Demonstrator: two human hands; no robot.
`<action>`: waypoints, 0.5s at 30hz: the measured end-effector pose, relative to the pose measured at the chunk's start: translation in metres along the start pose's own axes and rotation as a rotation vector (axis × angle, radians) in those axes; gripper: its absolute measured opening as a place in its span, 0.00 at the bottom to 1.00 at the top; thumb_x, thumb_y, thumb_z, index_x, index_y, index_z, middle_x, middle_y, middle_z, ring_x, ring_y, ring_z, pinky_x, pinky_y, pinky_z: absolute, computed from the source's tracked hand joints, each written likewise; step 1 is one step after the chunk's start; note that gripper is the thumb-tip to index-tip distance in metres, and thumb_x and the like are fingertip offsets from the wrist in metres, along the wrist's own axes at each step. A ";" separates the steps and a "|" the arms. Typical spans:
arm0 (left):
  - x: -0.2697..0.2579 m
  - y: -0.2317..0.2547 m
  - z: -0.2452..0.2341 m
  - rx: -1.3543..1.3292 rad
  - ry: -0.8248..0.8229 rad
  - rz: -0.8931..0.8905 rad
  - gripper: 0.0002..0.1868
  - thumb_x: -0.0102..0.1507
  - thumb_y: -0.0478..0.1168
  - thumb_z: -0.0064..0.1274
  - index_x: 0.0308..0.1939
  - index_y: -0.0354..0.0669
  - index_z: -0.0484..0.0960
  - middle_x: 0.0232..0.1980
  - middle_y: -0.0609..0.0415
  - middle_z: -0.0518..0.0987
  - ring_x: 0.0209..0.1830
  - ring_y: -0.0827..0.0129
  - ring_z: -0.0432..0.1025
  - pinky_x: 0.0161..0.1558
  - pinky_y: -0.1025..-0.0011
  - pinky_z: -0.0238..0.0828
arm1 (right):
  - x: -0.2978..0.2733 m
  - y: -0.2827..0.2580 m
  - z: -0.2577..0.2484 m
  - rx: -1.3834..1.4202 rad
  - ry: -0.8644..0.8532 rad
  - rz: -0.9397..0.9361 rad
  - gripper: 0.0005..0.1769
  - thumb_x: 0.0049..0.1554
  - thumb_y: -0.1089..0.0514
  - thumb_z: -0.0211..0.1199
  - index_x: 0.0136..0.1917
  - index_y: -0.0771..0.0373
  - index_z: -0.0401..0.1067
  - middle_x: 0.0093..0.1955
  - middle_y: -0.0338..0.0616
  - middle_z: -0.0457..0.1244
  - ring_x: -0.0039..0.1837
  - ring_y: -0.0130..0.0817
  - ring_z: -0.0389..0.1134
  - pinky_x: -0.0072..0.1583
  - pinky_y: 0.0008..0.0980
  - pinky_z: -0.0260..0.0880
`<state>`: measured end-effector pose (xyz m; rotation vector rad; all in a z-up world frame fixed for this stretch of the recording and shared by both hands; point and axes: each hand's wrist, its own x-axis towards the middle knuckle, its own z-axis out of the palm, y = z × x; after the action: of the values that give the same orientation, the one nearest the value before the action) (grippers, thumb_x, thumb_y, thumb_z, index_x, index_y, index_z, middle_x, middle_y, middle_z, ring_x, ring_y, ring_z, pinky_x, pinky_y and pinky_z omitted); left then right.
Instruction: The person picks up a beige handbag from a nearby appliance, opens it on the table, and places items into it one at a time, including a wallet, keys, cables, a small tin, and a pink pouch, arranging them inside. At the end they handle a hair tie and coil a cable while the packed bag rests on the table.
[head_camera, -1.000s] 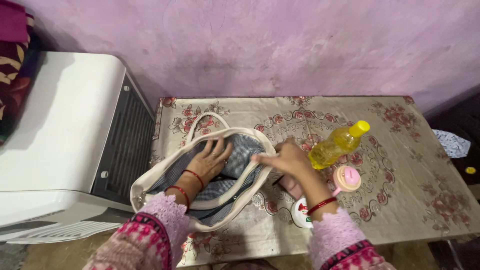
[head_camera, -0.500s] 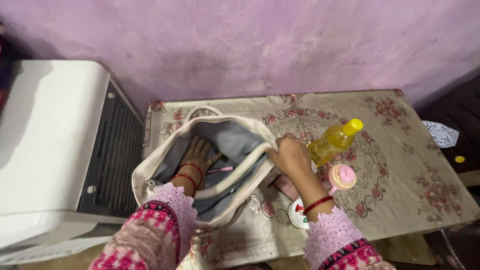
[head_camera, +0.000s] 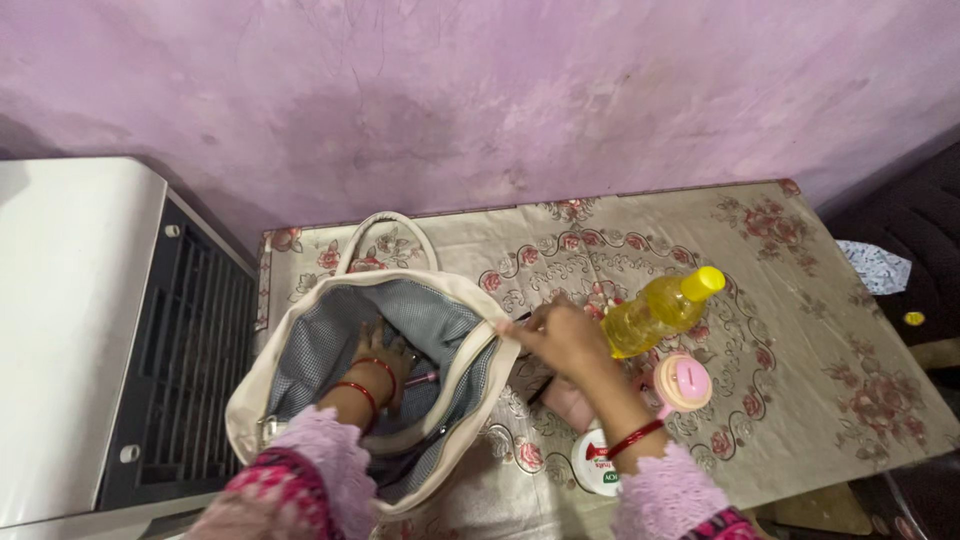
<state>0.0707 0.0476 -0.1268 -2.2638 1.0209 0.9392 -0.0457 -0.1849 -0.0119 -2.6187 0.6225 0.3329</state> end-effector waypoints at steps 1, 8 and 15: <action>0.000 -0.004 -0.006 -0.047 -0.003 0.030 0.53 0.50 0.56 0.69 0.77 0.63 0.60 0.76 0.50 0.62 0.77 0.48 0.53 0.75 0.31 0.33 | 0.004 0.009 -0.008 0.049 0.021 -0.014 0.32 0.53 0.30 0.64 0.50 0.61 0.80 0.57 0.51 0.69 0.59 0.46 0.71 0.61 0.45 0.70; -0.061 -0.044 -0.056 -0.482 0.236 0.236 0.31 0.52 0.52 0.63 0.60 0.52 0.83 0.56 0.50 0.83 0.57 0.59 0.78 0.59 0.66 0.71 | 0.009 0.054 -0.059 0.596 -0.041 -0.121 0.16 0.58 0.61 0.57 0.57 0.61 0.79 0.40 0.42 0.67 0.43 0.34 0.66 0.46 0.36 0.67; -0.115 -0.026 -0.079 -0.909 0.324 0.500 0.32 0.55 0.61 0.61 0.57 0.47 0.85 0.56 0.51 0.85 0.57 0.61 0.78 0.61 0.66 0.70 | -0.020 0.044 -0.102 0.966 0.056 -0.064 0.10 0.61 0.60 0.56 0.56 0.60 0.72 0.35 0.38 0.65 0.28 0.19 0.54 0.28 0.22 0.48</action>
<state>0.0658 0.0638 0.0144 -3.0292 1.5797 1.5010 -0.0707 -0.2592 0.0688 -1.7125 0.5303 -0.0691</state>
